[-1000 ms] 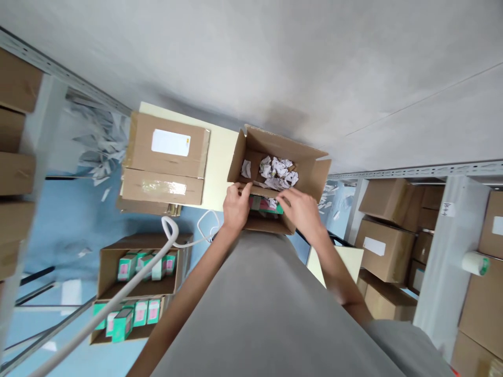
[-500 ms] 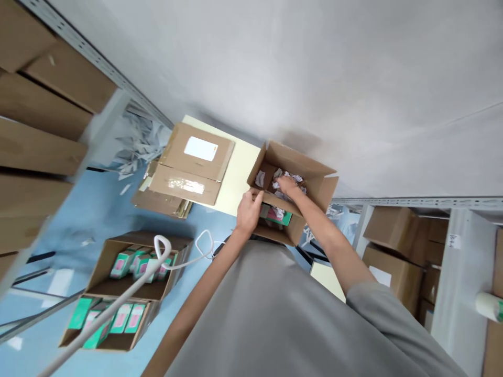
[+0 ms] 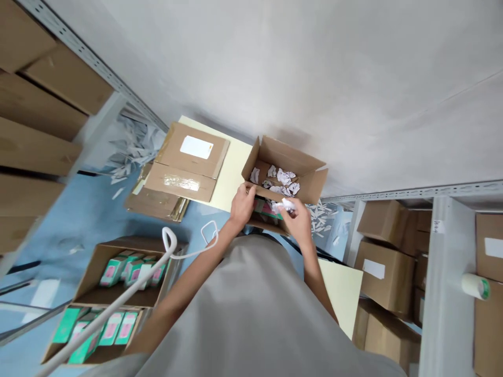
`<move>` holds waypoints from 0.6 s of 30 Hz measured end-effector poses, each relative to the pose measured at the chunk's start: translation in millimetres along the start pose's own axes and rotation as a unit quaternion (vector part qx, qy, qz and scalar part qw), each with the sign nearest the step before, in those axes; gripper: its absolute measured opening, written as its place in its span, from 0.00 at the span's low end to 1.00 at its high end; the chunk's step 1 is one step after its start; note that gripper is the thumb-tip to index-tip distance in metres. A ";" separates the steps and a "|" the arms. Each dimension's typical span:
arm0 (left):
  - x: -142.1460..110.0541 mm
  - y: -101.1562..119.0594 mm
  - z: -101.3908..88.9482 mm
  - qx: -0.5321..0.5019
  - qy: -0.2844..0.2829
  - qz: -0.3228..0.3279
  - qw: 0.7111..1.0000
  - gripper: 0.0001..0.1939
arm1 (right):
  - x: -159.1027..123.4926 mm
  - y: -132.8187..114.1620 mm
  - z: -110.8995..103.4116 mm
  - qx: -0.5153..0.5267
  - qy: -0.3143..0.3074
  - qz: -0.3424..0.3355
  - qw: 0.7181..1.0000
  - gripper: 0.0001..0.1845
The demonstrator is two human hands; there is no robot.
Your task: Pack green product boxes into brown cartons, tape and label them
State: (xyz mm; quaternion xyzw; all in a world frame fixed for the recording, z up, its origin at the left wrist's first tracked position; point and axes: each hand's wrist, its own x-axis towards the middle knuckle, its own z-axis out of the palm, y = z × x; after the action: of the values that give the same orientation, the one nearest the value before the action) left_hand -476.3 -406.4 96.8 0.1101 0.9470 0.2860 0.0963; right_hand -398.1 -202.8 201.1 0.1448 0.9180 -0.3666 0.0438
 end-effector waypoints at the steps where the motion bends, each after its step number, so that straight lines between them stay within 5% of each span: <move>1: -0.8 -1.5 -0.5 0.005 -0.003 0.003 1.000 0.29 | -9.2 3.4 9.0 0.011 -0.013 0.016 1.000 0.28; 9: -5.5 -10.8 -7.3 -0.010 0.009 0.063 0.998 0.38 | 1.0 18.7 79.4 0.033 -0.034 0.098 0.994 0.28; 13: -18.9 -12.2 -11.0 -0.023 0.030 0.041 0.998 0.42 | -13.8 30.9 81.5 0.035 0.023 0.089 0.995 0.29; 18: -37.4 -24.7 -9.9 -0.097 0.076 0.009 0.992 0.43 | -59.4 63.8 67.2 -0.019 0.191 0.130 0.973 0.25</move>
State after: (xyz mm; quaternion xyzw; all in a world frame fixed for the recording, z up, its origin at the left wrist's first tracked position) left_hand -446.7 -441.4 95.4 0.0867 0.9182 0.3853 0.0312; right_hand -324.1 -218.8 121.2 0.3299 0.8894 -0.3057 -0.0825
